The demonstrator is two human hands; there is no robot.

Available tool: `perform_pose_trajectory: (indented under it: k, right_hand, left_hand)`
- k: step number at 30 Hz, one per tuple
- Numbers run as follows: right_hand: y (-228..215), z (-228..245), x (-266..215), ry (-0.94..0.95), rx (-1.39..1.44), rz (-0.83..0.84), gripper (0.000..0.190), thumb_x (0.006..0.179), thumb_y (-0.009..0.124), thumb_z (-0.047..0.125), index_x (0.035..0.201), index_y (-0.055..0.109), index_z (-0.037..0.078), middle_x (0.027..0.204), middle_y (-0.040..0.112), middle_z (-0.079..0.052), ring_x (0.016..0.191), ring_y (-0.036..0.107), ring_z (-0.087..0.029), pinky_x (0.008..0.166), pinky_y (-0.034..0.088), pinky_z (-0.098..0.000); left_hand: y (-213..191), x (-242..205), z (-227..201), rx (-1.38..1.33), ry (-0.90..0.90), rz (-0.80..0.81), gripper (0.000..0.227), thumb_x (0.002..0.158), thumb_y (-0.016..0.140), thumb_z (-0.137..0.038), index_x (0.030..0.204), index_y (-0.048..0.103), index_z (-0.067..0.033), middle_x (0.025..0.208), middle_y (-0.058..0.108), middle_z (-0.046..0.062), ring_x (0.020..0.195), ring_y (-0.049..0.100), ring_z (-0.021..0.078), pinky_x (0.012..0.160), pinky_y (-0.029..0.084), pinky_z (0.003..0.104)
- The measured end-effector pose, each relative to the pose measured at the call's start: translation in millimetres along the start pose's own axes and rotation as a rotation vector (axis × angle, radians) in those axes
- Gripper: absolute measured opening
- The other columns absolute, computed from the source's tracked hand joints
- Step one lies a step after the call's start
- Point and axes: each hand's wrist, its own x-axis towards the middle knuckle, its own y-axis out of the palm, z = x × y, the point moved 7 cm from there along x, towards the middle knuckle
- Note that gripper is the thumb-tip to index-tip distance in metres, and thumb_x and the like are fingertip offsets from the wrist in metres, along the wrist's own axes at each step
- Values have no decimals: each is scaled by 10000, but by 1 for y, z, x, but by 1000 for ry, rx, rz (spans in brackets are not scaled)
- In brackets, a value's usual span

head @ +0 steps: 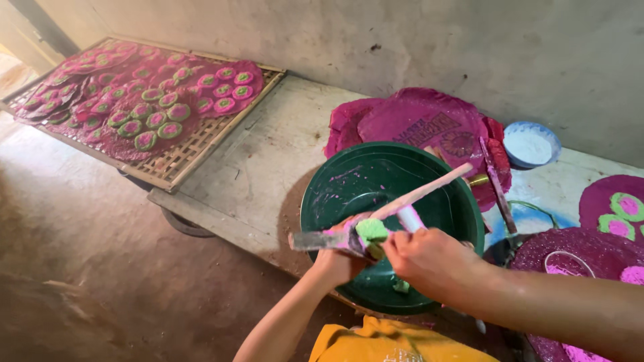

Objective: The person creates patterned paper offerings by using a wooden frame and stick to scoop green and pink paste from a basin and apply it through the frame onto purple paper discs.

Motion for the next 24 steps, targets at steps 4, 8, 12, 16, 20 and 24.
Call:
perform_pose_trajectory:
  k: [4,8,12,16,20,24]
  right_hand:
    - [-15,-37,-52,189,175,92,317,857,618,152,1164,630,77,817,626,-35,666,698,-184,504,554,-317]
    - [-23,-34,-45,233,49,138,160,928,598,161,1073,626,99,793,611,-19,664,685,-177,535,544,-327]
    - [-11,1,6,142,-86,5,256,845,641,120,1059,650,-19,783,619,-39,623,671,-176,485,539,-306]
    - [-6,2,-1,86,41,-3,243,846,635,109,1051,649,-22,805,629,-86,598,661,-187,484,545,-305]
    - [-9,-43,-57,415,328,151,363,963,575,194,1319,580,122,1025,685,-31,740,721,-189,605,586,-336]
    - [18,-58,-40,667,1069,-330,530,950,571,88,1471,549,182,1100,753,-122,873,787,-244,700,619,-373]
  left_hand:
    - [-33,-2,6,19,29,-85,455,823,832,-351,1230,725,-178,1155,742,71,1026,741,235,894,598,367]
    - [-48,11,-11,175,156,-154,721,667,857,-358,1299,618,-107,1155,706,100,1023,700,282,871,574,402]
    - [-27,19,-17,136,26,-68,605,758,853,-373,1272,638,-138,1157,694,111,1056,693,309,888,572,404]
    - [-24,10,-23,171,107,-43,568,773,799,-373,1275,667,-143,1171,735,102,1050,708,290,933,557,403]
    - [-59,16,17,-223,-152,-148,423,931,723,-372,1275,643,-139,1150,784,70,1022,760,189,874,592,328]
    - [-59,16,10,-301,-16,-504,530,871,801,-272,1321,621,-59,1135,748,125,998,740,249,892,590,333]
